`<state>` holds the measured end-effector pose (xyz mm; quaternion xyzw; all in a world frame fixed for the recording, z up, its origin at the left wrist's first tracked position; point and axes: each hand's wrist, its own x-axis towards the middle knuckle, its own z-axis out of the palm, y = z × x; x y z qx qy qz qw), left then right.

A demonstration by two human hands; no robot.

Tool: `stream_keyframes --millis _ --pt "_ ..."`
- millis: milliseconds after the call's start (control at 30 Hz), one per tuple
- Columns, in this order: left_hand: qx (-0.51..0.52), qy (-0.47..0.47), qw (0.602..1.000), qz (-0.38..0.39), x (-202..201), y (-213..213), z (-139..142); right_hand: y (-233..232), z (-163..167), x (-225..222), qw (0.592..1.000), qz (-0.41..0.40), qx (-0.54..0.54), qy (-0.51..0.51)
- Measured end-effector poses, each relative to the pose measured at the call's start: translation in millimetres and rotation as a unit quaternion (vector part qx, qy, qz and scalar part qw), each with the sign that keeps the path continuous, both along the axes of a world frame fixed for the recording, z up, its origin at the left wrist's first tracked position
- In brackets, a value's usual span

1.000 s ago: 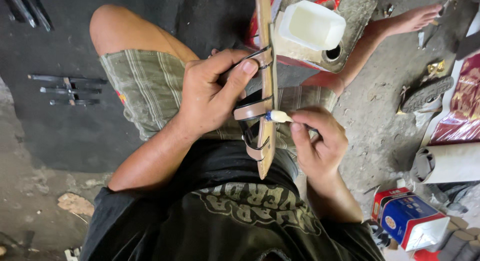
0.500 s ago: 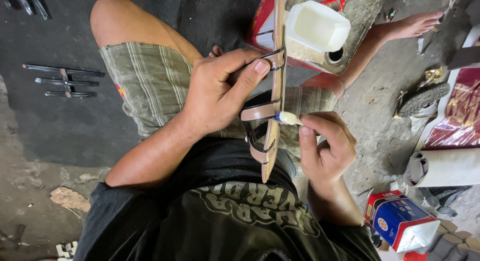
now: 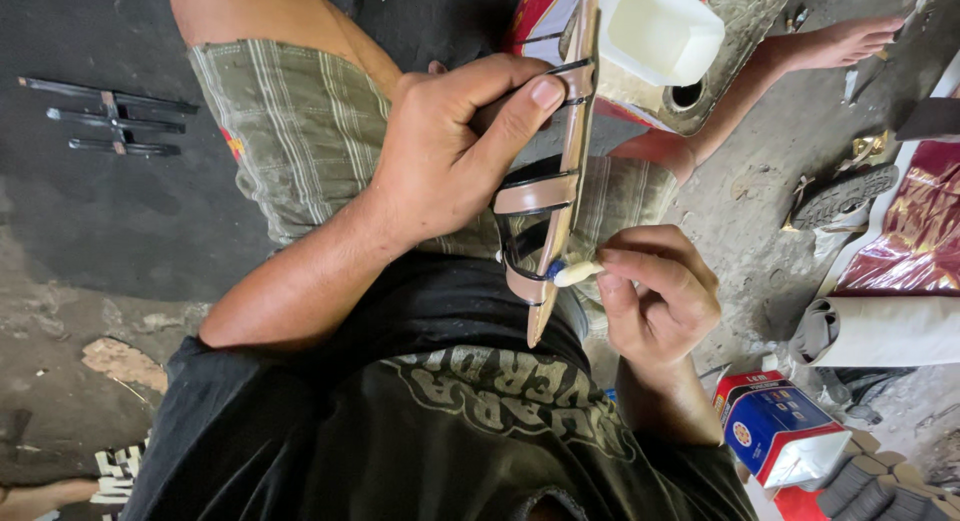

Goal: The person sits on the floor and applies a white substance to the straps of sandals using a toothbrush. They repeatedly dip the brush into a container and work on multiple sandals, placing each finished one aside.

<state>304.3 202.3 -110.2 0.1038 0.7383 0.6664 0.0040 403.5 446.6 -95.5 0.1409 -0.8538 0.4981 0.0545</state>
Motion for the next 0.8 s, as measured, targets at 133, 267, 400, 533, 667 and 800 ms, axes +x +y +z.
stream_keyframes --millis 133,267,400,533,667,800 --pt "-0.019 -0.029 0.999 0.001 0 0 1 5 -7 -8 1.0 -0.011 -0.006 0.021" --pt "-0.016 0.002 1.0 -0.004 0 0 2 4 -1 -4 1.0 -0.02 0.019 0.007" --pt "-0.023 -0.008 1.0 -0.003 0 -1 3 -1 6 -3 1.0 -0.008 0.018 0.005" --pt "-0.018 -0.021 1.0 -0.002 -1 -2 3 -2 9 -4 1.0 -0.003 0.006 -0.003" --pt "-0.009 -0.015 1.0 0.004 -1 0 0 0 9 -1 1.0 0.004 0.022 0.005" --pt "-0.011 -0.005 1.0 0.011 -2 -1 -2 5 6 2 1.0 0.021 0.015 0.017"
